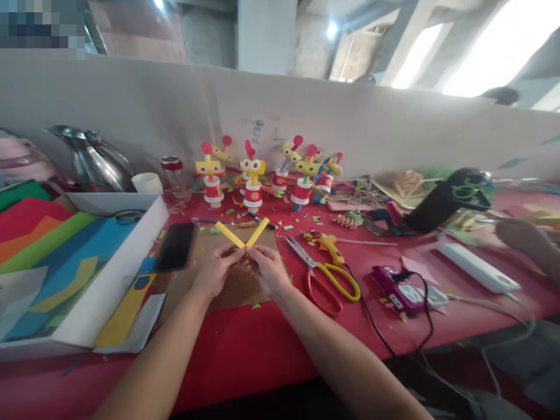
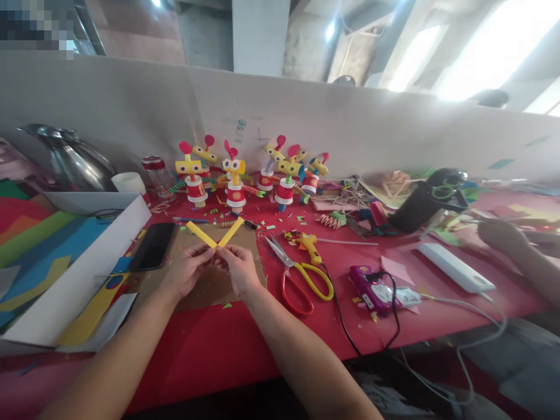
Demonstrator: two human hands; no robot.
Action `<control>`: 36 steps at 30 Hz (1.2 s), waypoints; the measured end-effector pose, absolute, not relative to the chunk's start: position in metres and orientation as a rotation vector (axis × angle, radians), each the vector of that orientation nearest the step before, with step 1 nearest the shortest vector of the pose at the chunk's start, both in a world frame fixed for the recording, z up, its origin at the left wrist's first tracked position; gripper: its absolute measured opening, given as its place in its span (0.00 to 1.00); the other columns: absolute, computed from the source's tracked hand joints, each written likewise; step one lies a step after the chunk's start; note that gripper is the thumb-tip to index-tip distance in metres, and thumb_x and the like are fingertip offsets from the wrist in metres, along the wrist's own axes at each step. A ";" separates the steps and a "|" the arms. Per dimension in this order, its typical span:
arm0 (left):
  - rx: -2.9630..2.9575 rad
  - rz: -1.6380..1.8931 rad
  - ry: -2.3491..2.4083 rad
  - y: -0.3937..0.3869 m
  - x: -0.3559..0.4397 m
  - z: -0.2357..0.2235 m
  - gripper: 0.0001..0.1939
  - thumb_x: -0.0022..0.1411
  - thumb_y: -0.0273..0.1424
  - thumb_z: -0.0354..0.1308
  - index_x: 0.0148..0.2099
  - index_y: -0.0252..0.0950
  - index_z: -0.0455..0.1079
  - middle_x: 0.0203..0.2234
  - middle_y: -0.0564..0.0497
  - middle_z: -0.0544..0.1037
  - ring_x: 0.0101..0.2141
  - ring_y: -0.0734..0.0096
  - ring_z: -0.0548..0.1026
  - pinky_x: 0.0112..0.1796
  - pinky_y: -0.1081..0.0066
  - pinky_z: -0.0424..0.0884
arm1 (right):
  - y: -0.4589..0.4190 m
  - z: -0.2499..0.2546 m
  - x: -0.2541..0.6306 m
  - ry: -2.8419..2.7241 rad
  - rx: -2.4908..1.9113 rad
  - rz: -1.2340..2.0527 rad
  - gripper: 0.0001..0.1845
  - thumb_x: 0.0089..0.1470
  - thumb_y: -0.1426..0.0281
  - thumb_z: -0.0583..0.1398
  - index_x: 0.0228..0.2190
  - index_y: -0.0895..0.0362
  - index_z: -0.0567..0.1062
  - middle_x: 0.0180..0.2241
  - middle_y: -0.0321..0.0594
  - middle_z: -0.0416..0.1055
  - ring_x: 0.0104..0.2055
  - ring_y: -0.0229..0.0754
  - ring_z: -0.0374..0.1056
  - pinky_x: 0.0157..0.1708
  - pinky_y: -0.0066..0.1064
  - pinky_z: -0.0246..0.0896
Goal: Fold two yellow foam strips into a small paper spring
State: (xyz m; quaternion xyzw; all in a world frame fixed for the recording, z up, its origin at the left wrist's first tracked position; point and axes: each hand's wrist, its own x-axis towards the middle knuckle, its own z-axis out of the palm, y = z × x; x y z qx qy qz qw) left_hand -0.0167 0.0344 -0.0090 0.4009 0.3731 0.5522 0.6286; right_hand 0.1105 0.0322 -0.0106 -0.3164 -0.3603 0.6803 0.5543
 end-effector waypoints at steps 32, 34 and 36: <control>0.528 1.188 0.645 0.035 -0.019 -0.010 0.12 0.51 0.21 0.63 0.41 0.33 0.76 0.27 0.51 0.77 0.24 0.80 0.72 0.29 0.78 0.71 | 0.032 -0.013 0.115 -1.400 -0.985 0.963 0.08 0.43 0.66 0.66 0.29 0.55 0.80 0.26 0.36 0.70 0.26 0.37 0.65 0.27 0.28 0.61; 0.532 1.161 0.639 0.034 -0.019 -0.011 0.12 0.52 0.23 0.64 0.41 0.33 0.76 0.28 0.50 0.77 0.24 0.80 0.72 0.30 0.77 0.72 | 0.033 -0.011 0.116 -1.443 -1.006 0.871 0.06 0.42 0.68 0.66 0.28 0.55 0.80 0.24 0.35 0.67 0.25 0.36 0.63 0.26 0.28 0.58; 0.536 1.162 0.642 0.035 -0.019 -0.012 0.11 0.50 0.23 0.65 0.39 0.32 0.76 0.29 0.49 0.78 0.25 0.80 0.72 0.31 0.77 0.72 | 0.034 -0.012 0.116 -1.466 -1.009 0.819 0.06 0.42 0.68 0.66 0.27 0.54 0.80 0.23 0.34 0.66 0.25 0.36 0.61 0.26 0.28 0.57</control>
